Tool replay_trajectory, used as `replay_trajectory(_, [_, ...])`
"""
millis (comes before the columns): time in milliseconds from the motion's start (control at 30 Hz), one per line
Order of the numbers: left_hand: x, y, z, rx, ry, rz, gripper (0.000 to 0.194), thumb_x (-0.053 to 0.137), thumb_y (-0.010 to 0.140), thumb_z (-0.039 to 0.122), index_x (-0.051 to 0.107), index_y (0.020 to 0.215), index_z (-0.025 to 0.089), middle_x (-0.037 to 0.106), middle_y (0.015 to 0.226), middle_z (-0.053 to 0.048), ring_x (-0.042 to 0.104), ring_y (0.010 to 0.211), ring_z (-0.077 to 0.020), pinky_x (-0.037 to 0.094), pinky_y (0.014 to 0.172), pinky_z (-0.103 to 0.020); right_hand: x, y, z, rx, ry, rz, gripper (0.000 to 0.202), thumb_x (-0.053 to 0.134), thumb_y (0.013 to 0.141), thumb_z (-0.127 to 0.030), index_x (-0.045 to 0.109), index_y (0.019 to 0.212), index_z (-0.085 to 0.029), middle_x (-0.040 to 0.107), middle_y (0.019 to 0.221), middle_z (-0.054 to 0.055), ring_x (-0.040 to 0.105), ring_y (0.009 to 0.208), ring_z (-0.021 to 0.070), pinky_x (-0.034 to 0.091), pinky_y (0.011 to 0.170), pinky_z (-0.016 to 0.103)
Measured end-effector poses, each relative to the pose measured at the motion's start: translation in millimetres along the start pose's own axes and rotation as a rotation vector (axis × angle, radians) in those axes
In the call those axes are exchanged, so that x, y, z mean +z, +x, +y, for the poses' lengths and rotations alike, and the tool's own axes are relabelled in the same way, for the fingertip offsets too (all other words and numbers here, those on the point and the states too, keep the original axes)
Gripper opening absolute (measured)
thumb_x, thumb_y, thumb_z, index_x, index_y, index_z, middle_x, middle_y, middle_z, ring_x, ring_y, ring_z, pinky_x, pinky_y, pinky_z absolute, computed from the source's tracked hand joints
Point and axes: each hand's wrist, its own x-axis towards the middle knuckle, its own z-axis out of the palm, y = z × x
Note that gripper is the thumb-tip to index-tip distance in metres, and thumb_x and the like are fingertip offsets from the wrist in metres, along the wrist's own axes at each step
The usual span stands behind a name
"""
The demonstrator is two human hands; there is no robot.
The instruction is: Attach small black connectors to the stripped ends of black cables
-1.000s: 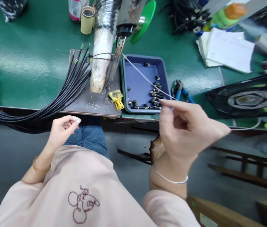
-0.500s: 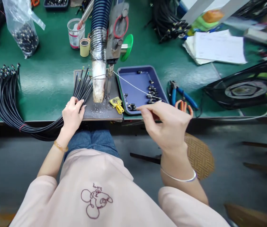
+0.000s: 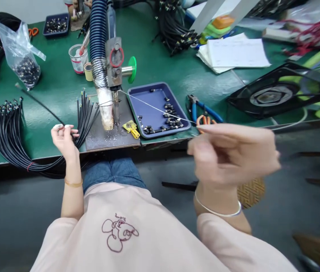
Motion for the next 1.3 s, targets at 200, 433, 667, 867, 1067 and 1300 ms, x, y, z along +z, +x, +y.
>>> replay_trajectory(200, [-15.0, -18.5, 37.2, -0.045, -0.061, -0.521, 0.028, 0.079, 0.069, 0.033, 0.06, 0.086, 0.021, 0.06, 0.057, 0.006, 0.044, 0.038, -0.0048, 0.032, 0.036, -0.016, 8.2, 15.1, 39.4, 0.052, -0.222, -0.342, 0.008, 0.06, 0.09, -0.03, 0.064, 0.092, -0.024, 0.072, 0.067, -0.001, 0.067, 0.055, 0.0176, 0.042, 0.053, 0.029])
replay_trajectory(433, [16.3, -94.0, 42.4, -0.421, -0.081, -1.343, 0.029, 0.083, 0.072, 0.039, 0.08, 0.085, 0.013, 0.069, 0.064, -0.005, 0.055, 0.05, -0.0084, 0.047, 0.049, -0.021, 57.6, 34.7, 102.0, 0.243, -0.504, -0.411, 0.011, 0.071, 0.079, -0.017, 0.062, 0.077, -0.021, 0.073, 0.079, 0.006, 0.066, 0.072, 0.0228, 0.037, 0.062, 0.031])
replay_trajectory(667, [6.4, -115.6, 2.0, -0.16, 0.078, -0.553, 0.028, 0.076, 0.081, 0.037, 0.083, 0.098, 0.015, 0.062, 0.056, 0.002, 0.045, 0.049, -0.0067, 0.041, 0.051, -0.021, 80.6, 36.9, 105.7, 0.301, -0.491, -0.507, 0.014, 0.063, 0.078, -0.012, 0.055, 0.07, -0.021, 0.068, 0.083, 0.008, 0.06, 0.074, 0.0242, 0.039, 0.068, 0.035])
replay_trajectory(867, [-12.3, -97.3, -2.7, -0.188, 0.042, -0.299, 0.027, 0.074, 0.083, 0.041, 0.076, 0.077, 0.015, 0.047, 0.044, 0.007, 0.037, 0.039, -0.0043, 0.03, 0.04, -0.019, 60.5, 16.6, 68.3, 0.361, 0.026, -0.237, 0.018, 0.066, 0.076, -0.015, 0.053, 0.067, -0.023, 0.062, 0.071, 0.0, 0.056, 0.06, 0.0151, 0.046, 0.062, 0.031])
replay_trajectory(1067, [5.7, -93.8, 9.3, -0.557, -0.181, -0.508, 0.031, 0.083, 0.068, 0.039, 0.071, 0.081, 0.013, 0.06, 0.052, 0.003, 0.037, 0.036, -0.0023, 0.022, 0.037, -0.017, 45.2, -13.8, -6.7, 0.461, 0.766, -0.341, 0.022, 0.074, 0.081, -0.027, 0.055, 0.071, -0.021, 0.068, 0.082, -0.001, 0.058, 0.045, 0.0076, 0.047, 0.042, 0.023])
replay_trajectory(1300, [14.6, -98.9, 12.6, -0.622, -0.218, -0.603, 0.033, 0.084, 0.066, 0.037, 0.064, 0.081, 0.016, 0.062, 0.052, 0.003, 0.032, 0.034, -0.0011, 0.016, 0.037, -0.016, 71.7, -30.1, -27.8, 0.169, 0.428, -0.132, 0.01, 0.067, 0.088, -0.017, 0.067, 0.079, -0.022, 0.074, 0.093, 0.005, 0.072, 0.088, 0.0167, 0.063, 0.078, 0.031])
